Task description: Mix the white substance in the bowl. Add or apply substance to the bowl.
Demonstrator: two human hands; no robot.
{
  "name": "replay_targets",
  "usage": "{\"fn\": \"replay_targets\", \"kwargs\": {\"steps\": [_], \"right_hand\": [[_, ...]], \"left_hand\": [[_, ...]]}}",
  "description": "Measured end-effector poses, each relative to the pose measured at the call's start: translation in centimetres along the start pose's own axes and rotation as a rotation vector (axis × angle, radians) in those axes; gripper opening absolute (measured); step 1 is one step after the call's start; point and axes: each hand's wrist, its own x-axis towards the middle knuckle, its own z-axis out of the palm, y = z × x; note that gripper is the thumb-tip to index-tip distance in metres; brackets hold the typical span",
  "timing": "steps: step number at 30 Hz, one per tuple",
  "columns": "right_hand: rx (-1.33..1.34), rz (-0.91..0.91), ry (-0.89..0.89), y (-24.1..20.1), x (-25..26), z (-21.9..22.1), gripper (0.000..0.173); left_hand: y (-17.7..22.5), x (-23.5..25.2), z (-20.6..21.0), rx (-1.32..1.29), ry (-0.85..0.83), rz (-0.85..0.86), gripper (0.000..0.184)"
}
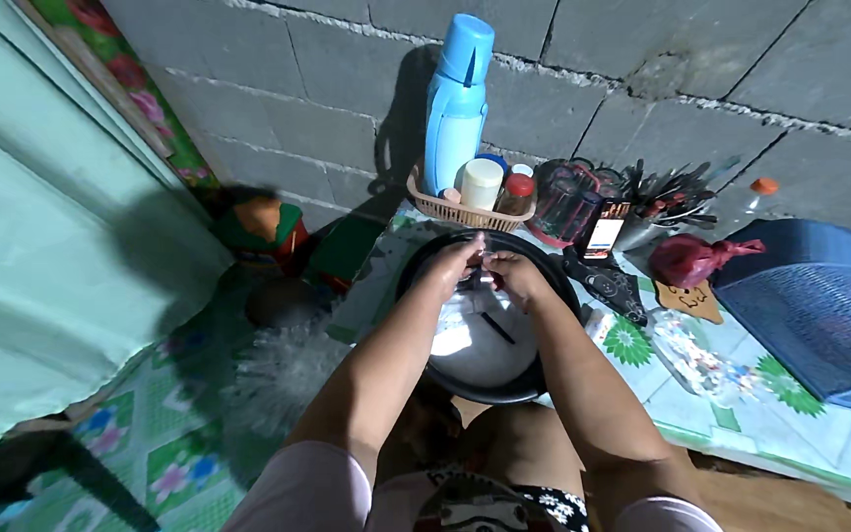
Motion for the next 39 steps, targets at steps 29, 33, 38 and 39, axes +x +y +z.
{"fn": "replay_targets", "kwargs": {"steps": [29, 33, 38, 39], "right_hand": [[-0.361, -0.551, 0.301, -0.1, -0.1, -1.0, 0.023], [-0.450, -0.587, 0.307, -0.3, -0.4, -0.9, 0.020], [-0.539, -0.434, 0.292, -0.3, -0.4, -0.8, 0.022], [-0.556, -0.406, 0.283, -0.3, -0.4, -0.7, 0.024]], "left_hand": [[-0.6, 0.8, 0.2, 0.408, 0.110, 0.229, 0.015], [-0.6, 0.7, 0.3, 0.441, 0.111, 0.238, 0.013], [-0.6, 0.3, 0.4, 0.586, 0.112, 0.277, 0.010], [-0.6, 0.3, 0.4, 0.598, 0.116, 0.284, 0.009]]}}
